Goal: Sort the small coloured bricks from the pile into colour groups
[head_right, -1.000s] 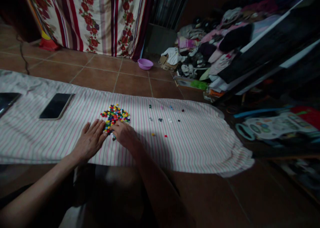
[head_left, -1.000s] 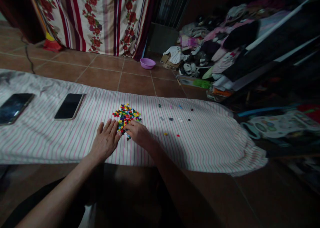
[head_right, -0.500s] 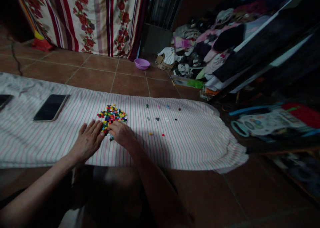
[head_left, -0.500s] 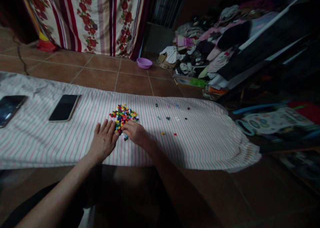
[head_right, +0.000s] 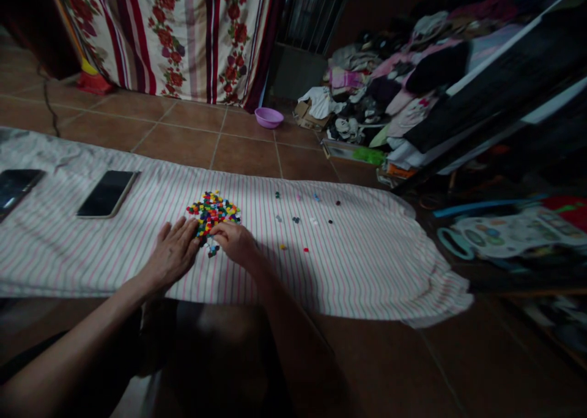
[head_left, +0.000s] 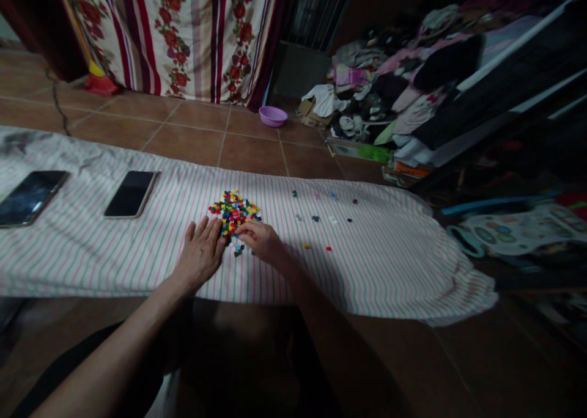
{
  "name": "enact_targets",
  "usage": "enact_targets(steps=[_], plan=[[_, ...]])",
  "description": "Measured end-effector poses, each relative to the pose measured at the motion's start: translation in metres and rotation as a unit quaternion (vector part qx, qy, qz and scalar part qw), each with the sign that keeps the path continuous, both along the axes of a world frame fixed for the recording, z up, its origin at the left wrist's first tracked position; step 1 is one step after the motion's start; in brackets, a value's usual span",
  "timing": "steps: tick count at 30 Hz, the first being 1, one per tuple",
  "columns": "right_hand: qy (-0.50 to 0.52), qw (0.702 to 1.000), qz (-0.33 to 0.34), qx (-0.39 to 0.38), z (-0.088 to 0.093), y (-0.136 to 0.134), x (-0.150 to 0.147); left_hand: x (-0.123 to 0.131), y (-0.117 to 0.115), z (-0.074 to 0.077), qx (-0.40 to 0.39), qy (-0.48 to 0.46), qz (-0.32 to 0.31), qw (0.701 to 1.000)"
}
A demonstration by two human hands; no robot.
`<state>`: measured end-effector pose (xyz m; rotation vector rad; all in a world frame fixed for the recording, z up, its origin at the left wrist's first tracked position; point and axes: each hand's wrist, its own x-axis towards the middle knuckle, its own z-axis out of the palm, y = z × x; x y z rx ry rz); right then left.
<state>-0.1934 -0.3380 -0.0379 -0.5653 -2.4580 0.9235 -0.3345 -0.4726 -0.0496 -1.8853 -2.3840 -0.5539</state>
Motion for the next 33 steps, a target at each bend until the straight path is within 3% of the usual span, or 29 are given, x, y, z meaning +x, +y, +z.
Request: enact_targets(steps=[12, 26, 33], plan=[[0.046, 0.963, -0.061, -0.259, -0.004, 0.002, 0.009, 0.007, 0.013, 0.000, 0.010, -0.004, 0.028, 1.000], [0.083, 0.961, -0.099, -0.246, -0.008, 0.009, 0.025, 0.016, 0.017, 0.007, 0.028, 0.034, 0.054, 0.998], [0.074, 0.976, -0.106, -0.174, 0.000, 0.013, 0.039, 0.017, 0.020, 0.007, 0.049, 0.036, 0.059, 0.996]])
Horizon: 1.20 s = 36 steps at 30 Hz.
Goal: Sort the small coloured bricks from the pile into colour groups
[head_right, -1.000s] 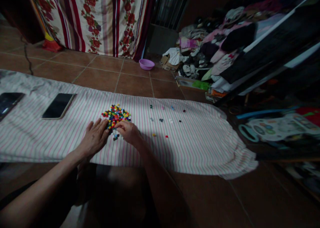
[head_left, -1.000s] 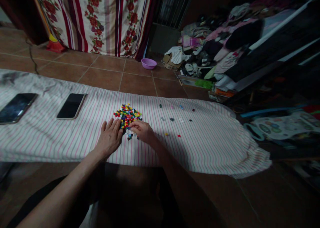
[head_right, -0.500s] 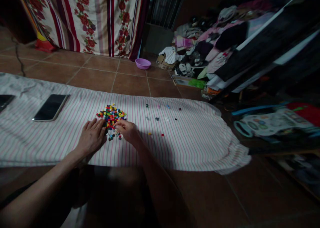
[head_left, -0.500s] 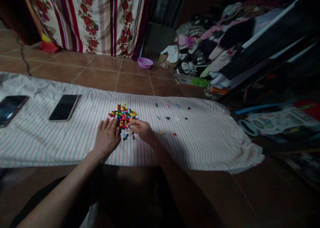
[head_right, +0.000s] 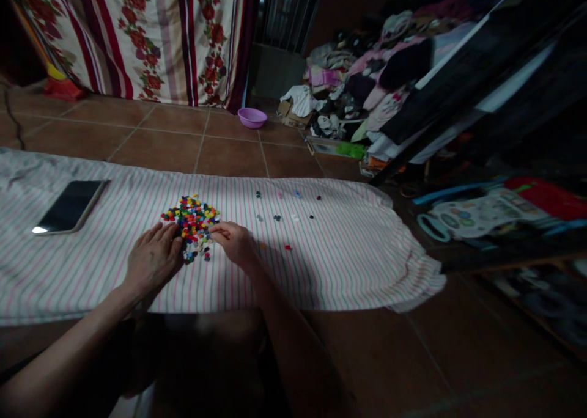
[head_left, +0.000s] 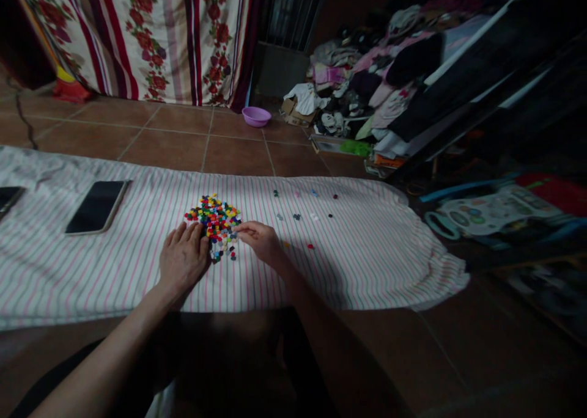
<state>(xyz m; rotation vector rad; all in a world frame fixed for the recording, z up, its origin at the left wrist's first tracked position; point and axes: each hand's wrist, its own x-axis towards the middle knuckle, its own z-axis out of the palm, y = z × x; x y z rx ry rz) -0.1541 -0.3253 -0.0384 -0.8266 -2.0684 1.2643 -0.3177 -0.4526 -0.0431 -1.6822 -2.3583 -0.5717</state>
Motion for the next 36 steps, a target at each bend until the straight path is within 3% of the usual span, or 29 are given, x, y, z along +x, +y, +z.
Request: enact_targets(steps=[8, 14, 18, 22, 36], plan=[[0.023, 0.999, -0.024, -0.005, 0.005, 0.019, 0.023, -0.001, 0.001, 0.002, -0.014, 0.000, -0.007, 1.000], [-0.010, 0.992, -0.123, 0.028, 0.008, 0.050, 0.062, 0.001, 0.002, 0.001, -0.006, 0.016, 0.008, 1.000], [-0.079, 0.970, -0.202, 0.107, 0.009, 0.066, 0.092, 0.001, 0.002, 0.000, 0.006, 0.016, -0.006, 1.000], [-0.140, 0.948, -0.254, 0.132, 0.006, 0.074, 0.111, 0.001, 0.002, -0.002, -0.005, 0.014, 0.002, 1.000], [-0.194, 0.923, -0.279, 0.178, -0.015, 0.089, 0.116, 0.000, 0.000, 0.000, -0.019, 0.013, -0.011, 1.000]])
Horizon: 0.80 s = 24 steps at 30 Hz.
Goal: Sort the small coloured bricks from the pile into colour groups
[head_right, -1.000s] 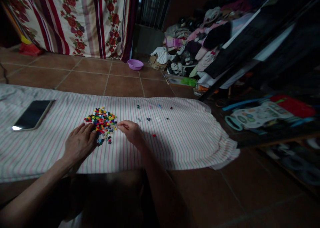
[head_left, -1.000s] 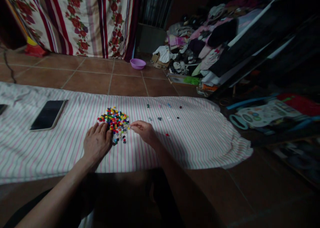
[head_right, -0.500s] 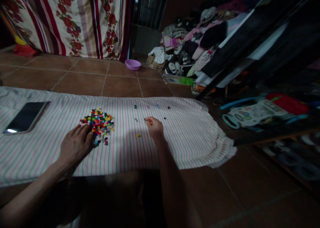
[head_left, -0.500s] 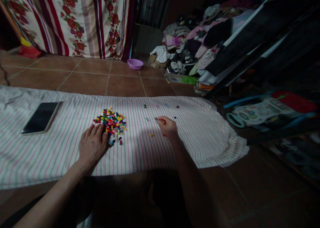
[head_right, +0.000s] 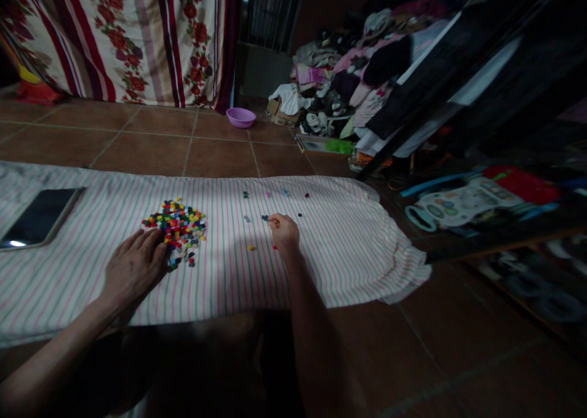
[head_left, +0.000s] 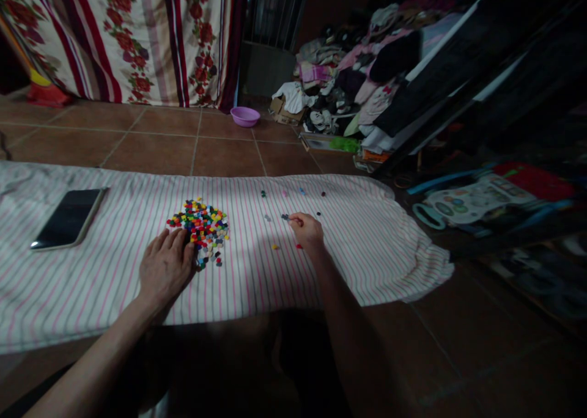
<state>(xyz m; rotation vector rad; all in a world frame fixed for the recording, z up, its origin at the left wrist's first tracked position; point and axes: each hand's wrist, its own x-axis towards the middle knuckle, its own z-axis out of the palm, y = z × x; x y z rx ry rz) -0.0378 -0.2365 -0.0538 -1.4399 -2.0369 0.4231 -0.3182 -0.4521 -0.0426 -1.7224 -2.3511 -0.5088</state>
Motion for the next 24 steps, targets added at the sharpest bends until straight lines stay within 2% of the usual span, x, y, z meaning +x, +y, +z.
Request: enact_targets(steps=[5, 10, 15, 19, 24], plan=[[-0.038, 0.999, -0.011, -0.014, 0.002, 0.000, -0.002, 0.000, -0.001, 0.002, -0.007, -0.002, -0.008, 1.000], [-0.044, 0.998, -0.041, -0.027, 0.009, -0.005, -0.005, -0.001, 0.000, 0.002, -0.006, -0.009, 0.009, 1.000], [-0.036, 0.999, -0.034, 0.023, 0.018, -0.009, -0.009, -0.006, -0.001, -0.004, 0.000, -0.029, 0.004, 1.000], [0.002, 0.998, 0.029, 0.058, 0.026, -0.020, -0.025, -0.010, -0.003, -0.007, 0.005, -0.039, -0.014, 0.999], [0.033, 0.980, 0.185, 0.067, 0.030, -0.053, -0.061, -0.013, -0.005, -0.009, 0.023, -0.054, -0.027, 0.998]])
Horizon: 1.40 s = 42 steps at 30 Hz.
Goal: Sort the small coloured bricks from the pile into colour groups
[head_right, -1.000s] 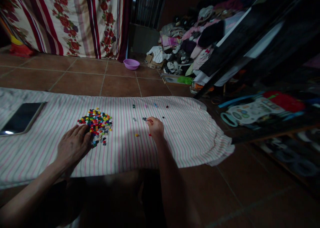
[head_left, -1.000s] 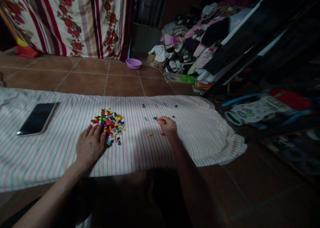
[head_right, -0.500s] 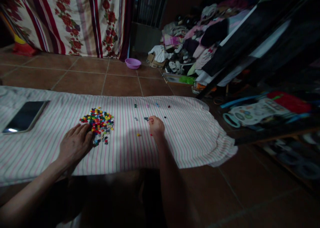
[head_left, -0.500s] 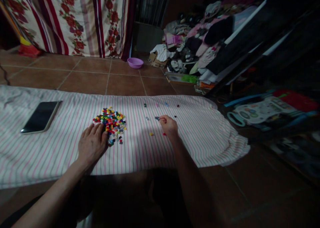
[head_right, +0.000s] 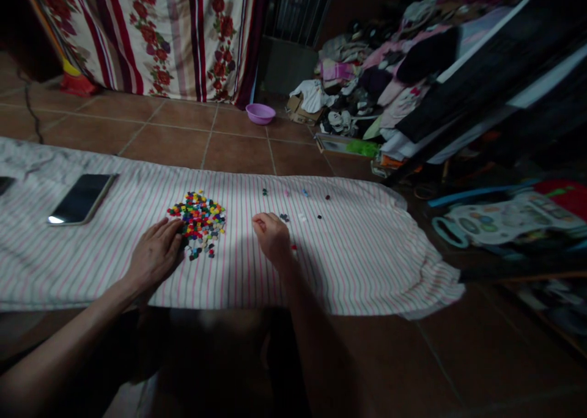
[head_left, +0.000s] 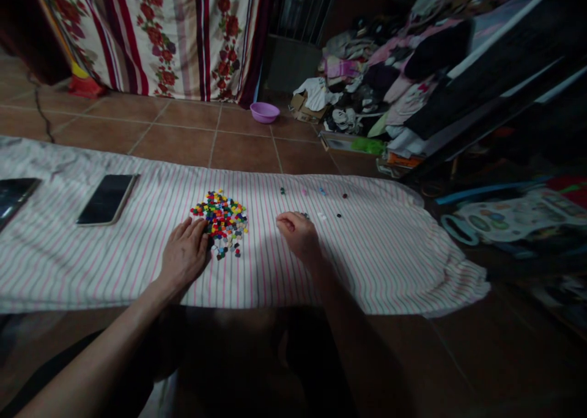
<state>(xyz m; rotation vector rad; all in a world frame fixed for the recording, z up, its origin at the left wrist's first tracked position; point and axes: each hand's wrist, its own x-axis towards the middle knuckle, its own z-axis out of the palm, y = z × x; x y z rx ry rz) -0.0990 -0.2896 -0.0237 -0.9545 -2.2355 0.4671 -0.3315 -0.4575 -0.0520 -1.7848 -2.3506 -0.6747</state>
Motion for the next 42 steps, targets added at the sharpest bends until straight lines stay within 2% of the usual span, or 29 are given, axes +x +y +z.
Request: enact_targets(steps=[4, 8, 13, 21, 36, 42], plan=[[-0.031, 0.992, 0.118, -0.038, -0.002, -0.027, -0.025, -0.005, -0.003, -0.003, 0.006, -0.018, -0.021, 1.000], [-0.069, 0.977, 0.187, -0.071, -0.005, -0.043, -0.038, -0.011, -0.008, -0.005, 0.011, -0.033, -0.051, 0.998], [-0.095, 0.964, 0.237, -0.075, -0.006, -0.048, -0.043, -0.014, -0.014, -0.004, 0.022, -0.052, -0.078, 0.995], [-0.080, 0.952, 0.289, -0.058, -0.014, -0.044, -0.045, -0.013, -0.014, -0.005, 0.026, -0.048, -0.082, 0.995], [-0.097, 0.954, 0.273, -0.082, -0.004, -0.047, -0.045, -0.013, -0.013, -0.005, 0.012, -0.040, -0.081, 0.996], [-0.076, 0.957, 0.247, -0.132, 0.005, -0.049, -0.044, -0.013, -0.013, -0.004, 0.009, -0.038, -0.081, 0.996]])
